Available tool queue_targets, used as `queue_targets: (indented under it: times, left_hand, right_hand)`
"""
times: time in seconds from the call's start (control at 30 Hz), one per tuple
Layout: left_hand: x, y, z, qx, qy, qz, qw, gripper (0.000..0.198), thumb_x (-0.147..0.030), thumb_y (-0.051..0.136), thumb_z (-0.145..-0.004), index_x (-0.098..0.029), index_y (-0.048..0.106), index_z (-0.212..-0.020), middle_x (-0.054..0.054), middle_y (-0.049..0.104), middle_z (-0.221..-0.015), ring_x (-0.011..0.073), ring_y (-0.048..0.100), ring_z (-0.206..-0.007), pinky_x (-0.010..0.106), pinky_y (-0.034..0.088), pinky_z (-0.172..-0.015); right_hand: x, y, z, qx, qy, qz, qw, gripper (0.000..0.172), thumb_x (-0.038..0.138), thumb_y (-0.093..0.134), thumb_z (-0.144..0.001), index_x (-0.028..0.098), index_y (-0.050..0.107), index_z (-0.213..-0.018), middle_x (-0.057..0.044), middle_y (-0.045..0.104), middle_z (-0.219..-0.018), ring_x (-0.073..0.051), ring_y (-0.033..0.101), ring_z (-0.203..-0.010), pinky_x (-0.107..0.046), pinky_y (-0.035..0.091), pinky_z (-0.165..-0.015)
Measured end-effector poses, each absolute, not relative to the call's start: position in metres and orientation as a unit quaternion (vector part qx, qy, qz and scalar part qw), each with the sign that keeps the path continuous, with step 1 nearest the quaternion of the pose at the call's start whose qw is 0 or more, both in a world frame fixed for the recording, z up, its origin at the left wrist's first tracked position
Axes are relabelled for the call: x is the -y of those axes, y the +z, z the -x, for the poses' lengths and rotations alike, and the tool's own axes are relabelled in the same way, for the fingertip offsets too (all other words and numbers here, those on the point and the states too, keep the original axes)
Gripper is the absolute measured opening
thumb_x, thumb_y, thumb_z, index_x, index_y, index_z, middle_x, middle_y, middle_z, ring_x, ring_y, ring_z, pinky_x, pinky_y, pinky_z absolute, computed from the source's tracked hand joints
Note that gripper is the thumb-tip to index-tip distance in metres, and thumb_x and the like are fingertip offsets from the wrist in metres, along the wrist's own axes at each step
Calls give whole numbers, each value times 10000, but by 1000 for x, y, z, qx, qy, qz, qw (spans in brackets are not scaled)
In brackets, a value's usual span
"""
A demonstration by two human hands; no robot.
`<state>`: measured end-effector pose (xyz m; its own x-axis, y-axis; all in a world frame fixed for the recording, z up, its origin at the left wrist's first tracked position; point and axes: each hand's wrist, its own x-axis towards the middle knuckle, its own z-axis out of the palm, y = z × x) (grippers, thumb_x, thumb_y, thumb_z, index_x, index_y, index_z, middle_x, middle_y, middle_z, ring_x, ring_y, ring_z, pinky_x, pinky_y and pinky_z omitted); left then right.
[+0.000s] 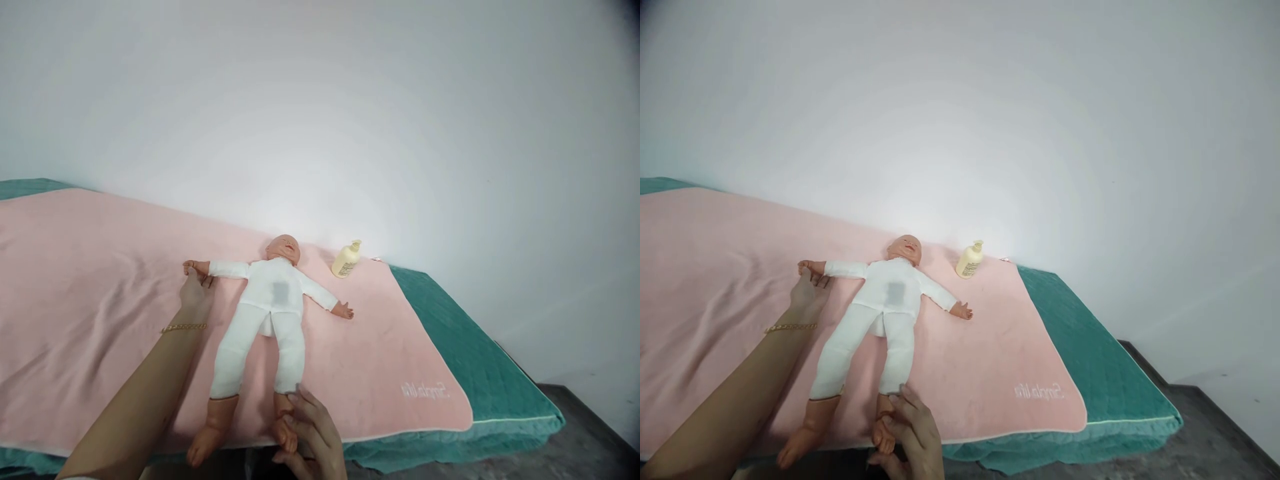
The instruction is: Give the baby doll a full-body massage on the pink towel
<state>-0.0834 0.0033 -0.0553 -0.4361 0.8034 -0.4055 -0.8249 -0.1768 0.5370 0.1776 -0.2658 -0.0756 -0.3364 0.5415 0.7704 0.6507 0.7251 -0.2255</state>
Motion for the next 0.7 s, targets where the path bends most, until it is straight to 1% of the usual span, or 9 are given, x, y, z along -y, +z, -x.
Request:
queue_targets:
  times: [0.1, 0.2, 0.3, 0.37, 0.47, 0.5, 0.57, 0.63, 0.7]
  left_hand:
    - [-4, -54, 83, -381, 762, -7, 523, 213, -213, 354, -1018, -145, 518, -900, 57, 587, -897, 110, 613, -871, 241, 555, -841]
    - [-4, -55, 81, -411, 761, -44, 501, 207, -181, 336, -1008, -159, 489, -872, 55, 565, -859, 123, 606, -849, 278, 558, -826]
    - [-4, -59, 79, -424, 772, -76, 467, 156, -128, 381, -966, -181, 460, -843, 21, 531, -796, 108, 587, -775, 271, 553, -779]
    - [-4, -61, 78, -439, 778, -98, 438, 116, -113, 412, -941, -189, 438, -857, -3, 514, -793, 89, 569, -745, 257, 537, -773]
    - [-3, -63, 79, -489, 779, -122, 373, 75, -130, 470, -921, -183, 426, -950, -20, 505, -831, 80, 567, -789, 268, 506, -841]
    - [-2, -62, 80, -508, 775, -136, 350, 122, -134, 483, -916, -179, 425, -1013, -21, 506, -846, 85, 573, -828, 282, 491, -881]
    - [0, -61, 82, -536, 764, -168, 317, 305, -140, 493, -914, -178, 387, -1197, -12, 520, -887, 107, 578, -933, 317, 455, -962]
    - [4, -59, 84, -564, 743, -191, 305, 533, -164, 497, -914, -173, 255, -1388, 25, 545, -970, 145, 573, -1039, 363, 423, -1019]
    - [9, -58, 85, -583, 723, -227, 293, 700, -221, 494, -922, -151, 94, -1491, 103, 541, -1141, 194, 543, -1151, 405, 383, -1070]
  right_hand:
    - [264, -81, -176, 808, -85, 358, 460, 377, 462, 604, -878, 167, 630, -1111, -128, 706, -1097, -259, 604, -1186, -369, 581, -914]
    - [263, -86, -176, 799, -99, 365, 467, 360, 466, 599, -881, 176, 643, -1090, -119, 710, -1077, -254, 615, -1164, -359, 591, -893]
    - [265, -87, -176, 795, -96, 374, 468, 334, 454, 592, -892, 191, 645, -1091, -109, 712, -1068, -246, 646, -1103, -360, 601, -866]
    - [266, -87, -175, 794, -91, 379, 467, 316, 441, 593, -896, 196, 644, -1089, -108, 710, -1068, -242, 659, -1071, -360, 603, -853]
    - [266, -88, -175, 793, -80, 385, 465, 309, 425, 605, -894, 187, 644, -1087, -116, 704, -1066, -238, 665, -1050, -348, 602, -847]
    - [266, -89, -175, 793, -77, 386, 465, 311, 419, 612, -890, 181, 644, -1089, -120, 701, -1067, -237, 666, -1046, -341, 602, -842]
    - [268, -92, -176, 794, -72, 388, 462, 335, 433, 636, -869, 179, 651, -1087, -131, 690, -1081, -244, 666, -1042, -336, 603, -831]
    - [271, -95, -176, 791, -65, 392, 466, 406, 503, 669, -816, 196, 663, -1082, -133, 678, -1097, -260, 665, -1039, -351, 603, -826]
    - [276, -95, -177, 775, -38, 407, 482, 497, 572, 690, -759, 223, 664, -1112, -131, 662, -1132, -283, 656, -1058, -388, 592, -847]
